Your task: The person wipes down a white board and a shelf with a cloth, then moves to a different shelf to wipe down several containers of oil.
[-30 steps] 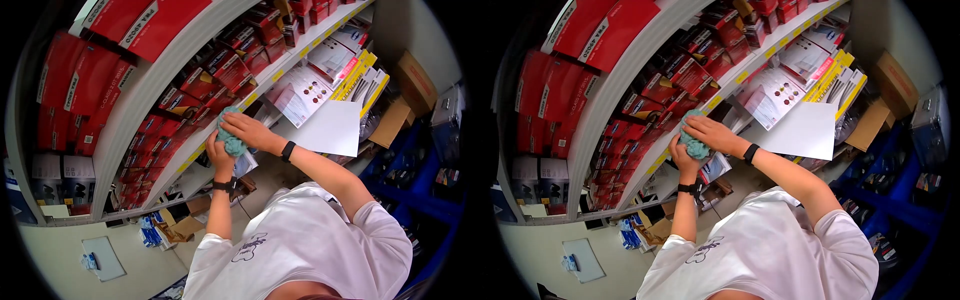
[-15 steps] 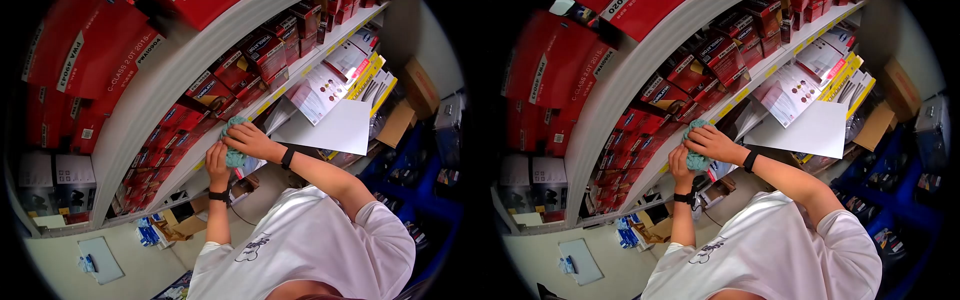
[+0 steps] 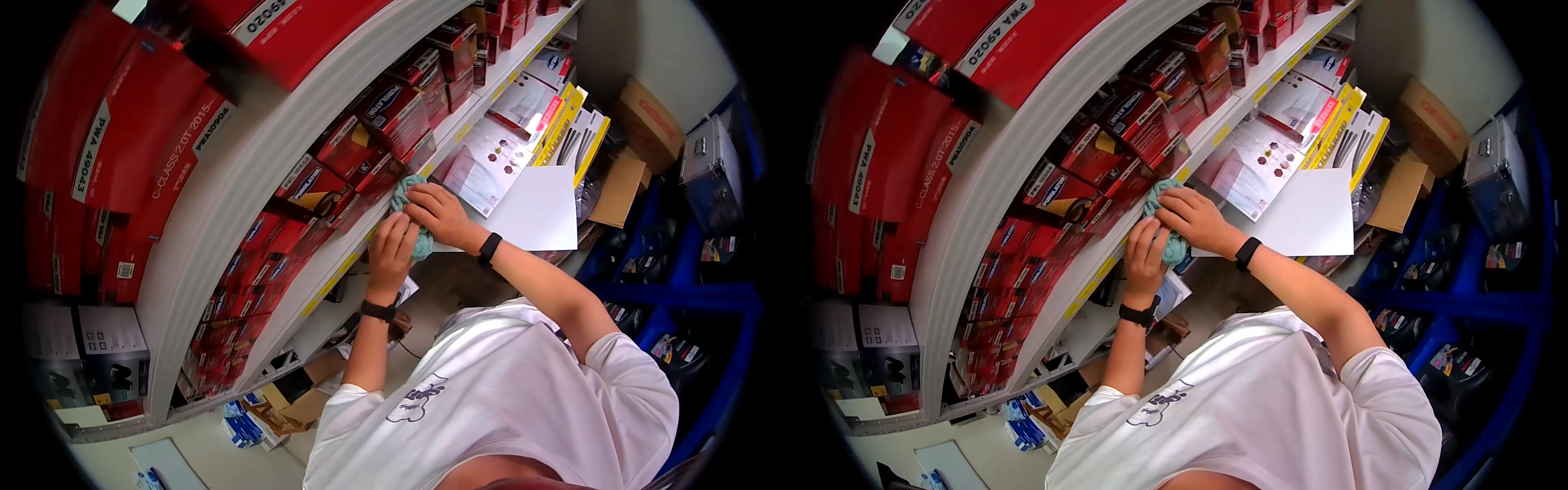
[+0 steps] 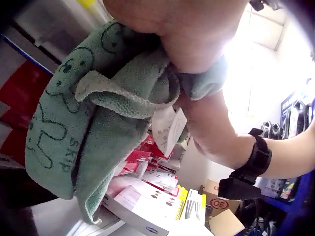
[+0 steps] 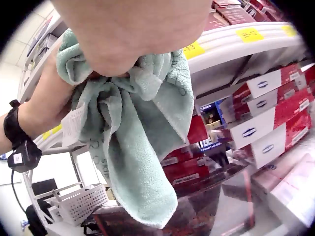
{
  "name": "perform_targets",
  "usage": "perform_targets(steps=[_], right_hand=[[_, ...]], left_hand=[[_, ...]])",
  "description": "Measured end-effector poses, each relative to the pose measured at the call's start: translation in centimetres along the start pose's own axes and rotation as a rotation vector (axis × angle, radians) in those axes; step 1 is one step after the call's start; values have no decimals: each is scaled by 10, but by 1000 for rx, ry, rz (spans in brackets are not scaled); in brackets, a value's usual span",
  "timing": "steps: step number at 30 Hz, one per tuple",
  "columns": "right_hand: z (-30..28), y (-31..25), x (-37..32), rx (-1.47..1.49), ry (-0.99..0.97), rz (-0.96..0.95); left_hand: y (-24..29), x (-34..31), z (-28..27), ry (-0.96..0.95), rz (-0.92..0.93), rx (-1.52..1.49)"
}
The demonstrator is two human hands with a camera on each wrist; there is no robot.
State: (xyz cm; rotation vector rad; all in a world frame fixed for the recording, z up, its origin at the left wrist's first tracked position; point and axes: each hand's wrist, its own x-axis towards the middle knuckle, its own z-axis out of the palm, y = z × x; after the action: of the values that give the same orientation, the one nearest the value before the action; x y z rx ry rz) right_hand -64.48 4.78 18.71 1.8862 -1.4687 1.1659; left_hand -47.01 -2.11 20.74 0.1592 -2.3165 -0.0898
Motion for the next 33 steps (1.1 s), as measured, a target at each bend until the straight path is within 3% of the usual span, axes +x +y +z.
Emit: perform_targets(steps=[8,22,30,33], right_hand=[[-19,52,-15,-15,1,16],[-74,170,-22,-53,66,234],[-94,215,-27,-97,121,271],[-108,223,-33,-46,60,321]], left_hand=[[13,42,41,-56,-29,-93],[39,158,152,-114,-137,-14],[50,197,197,-99,-154,-13],[52,201,206,-119,-120,-15]])
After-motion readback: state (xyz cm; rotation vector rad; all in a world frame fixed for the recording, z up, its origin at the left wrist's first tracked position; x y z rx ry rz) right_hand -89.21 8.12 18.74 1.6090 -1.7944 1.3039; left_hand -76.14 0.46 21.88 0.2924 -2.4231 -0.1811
